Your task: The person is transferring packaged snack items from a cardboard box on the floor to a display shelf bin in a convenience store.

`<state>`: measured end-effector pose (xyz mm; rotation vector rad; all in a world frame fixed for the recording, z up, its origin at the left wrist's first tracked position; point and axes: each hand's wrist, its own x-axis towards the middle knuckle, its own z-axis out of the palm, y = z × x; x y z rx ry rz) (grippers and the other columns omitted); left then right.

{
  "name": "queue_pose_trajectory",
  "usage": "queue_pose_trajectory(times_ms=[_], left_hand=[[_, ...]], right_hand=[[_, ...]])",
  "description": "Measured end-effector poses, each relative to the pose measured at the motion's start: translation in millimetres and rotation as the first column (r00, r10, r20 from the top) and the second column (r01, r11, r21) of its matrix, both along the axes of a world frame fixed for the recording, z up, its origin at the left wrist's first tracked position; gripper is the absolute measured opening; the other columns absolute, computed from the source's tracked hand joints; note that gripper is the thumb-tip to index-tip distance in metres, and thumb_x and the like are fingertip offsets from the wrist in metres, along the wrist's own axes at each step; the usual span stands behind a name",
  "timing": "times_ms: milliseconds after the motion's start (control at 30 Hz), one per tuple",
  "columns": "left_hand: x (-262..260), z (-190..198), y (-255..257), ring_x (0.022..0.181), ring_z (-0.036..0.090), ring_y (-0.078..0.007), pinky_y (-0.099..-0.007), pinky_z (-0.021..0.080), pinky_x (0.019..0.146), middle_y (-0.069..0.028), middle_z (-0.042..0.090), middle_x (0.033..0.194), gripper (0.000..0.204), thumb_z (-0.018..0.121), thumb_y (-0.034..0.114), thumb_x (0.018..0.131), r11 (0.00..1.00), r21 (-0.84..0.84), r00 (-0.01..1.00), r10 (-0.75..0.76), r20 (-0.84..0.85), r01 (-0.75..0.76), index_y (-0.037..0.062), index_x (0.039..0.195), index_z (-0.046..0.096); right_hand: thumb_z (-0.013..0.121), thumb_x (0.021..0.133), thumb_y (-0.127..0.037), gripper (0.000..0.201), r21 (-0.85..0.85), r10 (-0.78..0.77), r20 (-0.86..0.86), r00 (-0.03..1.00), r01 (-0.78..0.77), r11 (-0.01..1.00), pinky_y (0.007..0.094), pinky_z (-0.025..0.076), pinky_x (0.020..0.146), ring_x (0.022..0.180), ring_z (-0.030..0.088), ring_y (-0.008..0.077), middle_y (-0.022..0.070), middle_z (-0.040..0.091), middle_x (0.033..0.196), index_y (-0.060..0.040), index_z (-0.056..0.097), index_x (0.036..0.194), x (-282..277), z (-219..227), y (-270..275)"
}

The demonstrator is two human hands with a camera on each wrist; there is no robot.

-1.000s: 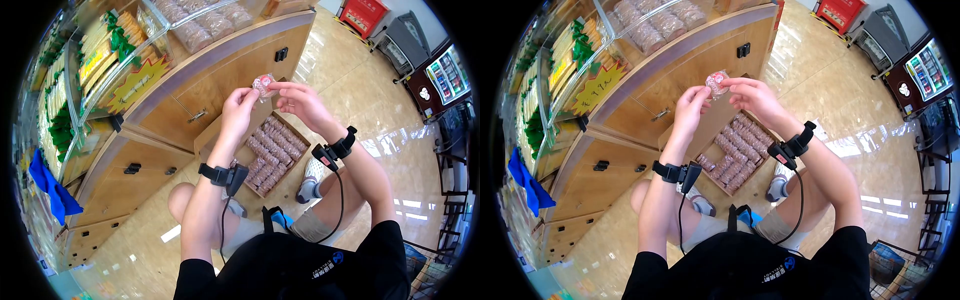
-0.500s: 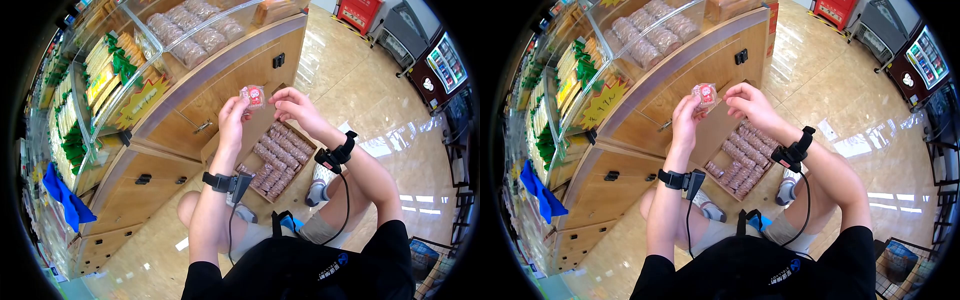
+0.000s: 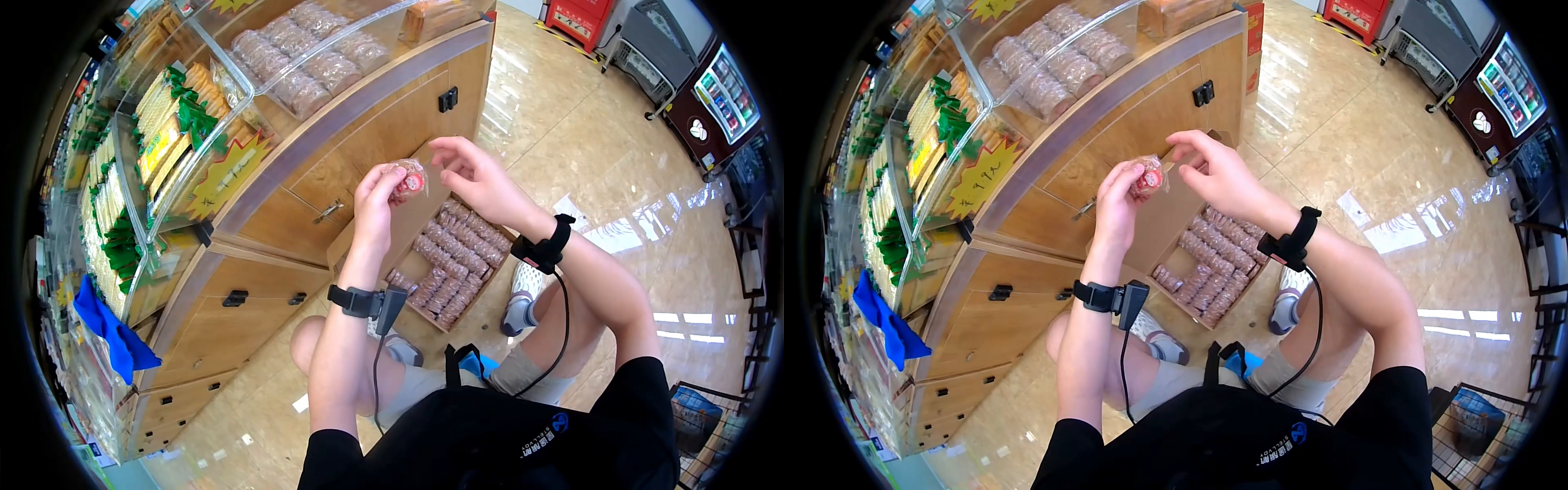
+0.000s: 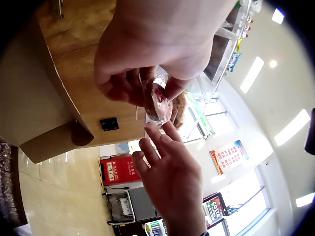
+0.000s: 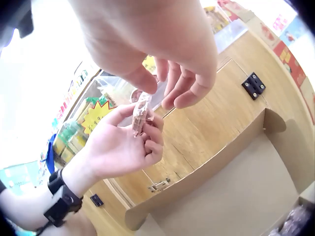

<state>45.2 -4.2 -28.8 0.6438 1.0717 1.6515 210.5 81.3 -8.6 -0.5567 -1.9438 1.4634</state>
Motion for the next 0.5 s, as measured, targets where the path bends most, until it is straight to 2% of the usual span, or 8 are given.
queue_pose_trajectory(times_ms=[33, 100, 233, 333, 400, 500], left_hand=[[-0.7, 0.9, -0.2, 0.082, 0.057, -0.0112, -0.0262, 0.045, 0.072, -0.0037, 0.062, 0.090, 0.017, 0.054, 0.017, 0.088, 1.000, -0.021, 1.000, -0.010, -0.015, 0.009, 0.0040, 0.098, 0.059], [-2.2, 2.4, 0.2, 0.083, 0.056, -0.0107, -0.0262, 0.044, 0.071, -0.0028, 0.061, 0.090, 0.018, 0.054, 0.019, 0.088, 0.998, -0.063, 0.999, -0.030, -0.044, 0.027, 0.0055, 0.099, 0.059], [-5.8, -11.1, 6.7, 0.082, 0.055, -0.0101, -0.0259, 0.043, 0.069, -0.0010, 0.061, 0.091, 0.020, 0.054, 0.022, 0.089, 0.992, 0.004, 0.987, -0.130, 0.096, 0.130, 0.0076, 0.100, 0.059], [-5.6, -13.0, 7.7, 0.081, 0.055, -0.0100, -0.0258, 0.043, 0.070, -0.0005, 0.061, 0.091, 0.020, 0.054, 0.024, 0.089, 0.986, -0.018, 0.975, -0.158, 0.159, 0.163, 0.0083, 0.101, 0.059], [-4.4, -15.9, 9.3, 0.081, 0.055, -0.0100, -0.0257, 0.043, 0.070, -0.0005, 0.061, 0.091, 0.020, 0.053, 0.024, 0.089, 0.983, -0.044, 0.962, -0.167, 0.215, 0.181, 0.0091, 0.101, 0.059], [-3.3, -16.8, 7.9, 0.081, 0.056, -0.0098, -0.0266, 0.044, 0.071, -0.0001, 0.061, 0.092, 0.022, 0.053, 0.029, 0.090, 0.977, -0.069, 0.963, -0.185, 0.198, 0.202, 0.0105, 0.100, 0.059]], right_hand=[[0.051, 0.083, 0.000, 0.035, 0.111, -0.027, 0.041, 0.999, 0.022, 0.994, 0.0266, 0.047, 0.074, 0.081, 0.056, 0.0128, 0.0078, 0.054, 0.106, -0.0042, 0.050, 0.118, 0.8, 7.7, -3.6], [0.052, 0.081, 0.002, 0.036, 0.218, -0.007, 0.066, 0.998, -0.008, 0.976, 0.0285, 0.047, 0.077, 0.084, 0.056, 0.0163, 0.0093, 0.050, 0.112, -0.0061, 0.052, 0.116, 1.2, 16.5, -8.4], [0.053, 0.078, 0.003, 0.034, 0.471, -0.051, 0.082, 0.995, 0.007, 0.882, 0.0327, 0.047, 0.083, 0.091, 0.056, 0.0237, 0.0111, 0.045, 0.119, -0.0069, 0.056, 0.111, -2.9, 11.9, -8.5], [0.054, 0.077, 0.003, 0.032, 0.489, -0.051, 0.081, 0.995, 0.005, 0.872, 0.0344, 0.046, 0.086, 0.099, 0.054, 0.0267, 0.0118, 0.046, 0.119, -0.0067, 0.058, 0.107, -3.4, 12.9, -7.9], [0.055, 0.077, 0.002, 0.029, 0.503, -0.045, 0.099, 0.994, -0.011, 0.864, 0.0344, 0.046, 0.086, 0.100, 0.054, 0.0267, 0.0115, 0.046, 0.119, -0.0067, 0.059, 0.105, -2.6, 14.5, -6.6], [0.057, 0.077, 0.000, 0.026, 0.533, -0.057, 0.102, 0.993, -0.007, 0.846, 0.0345, 0.046, 0.085, 0.099, 0.055, 0.0266, 0.0114, 0.046, 0.118, -0.0058, 0.059, 0.102, -2.4, 16.7, -5.9]])
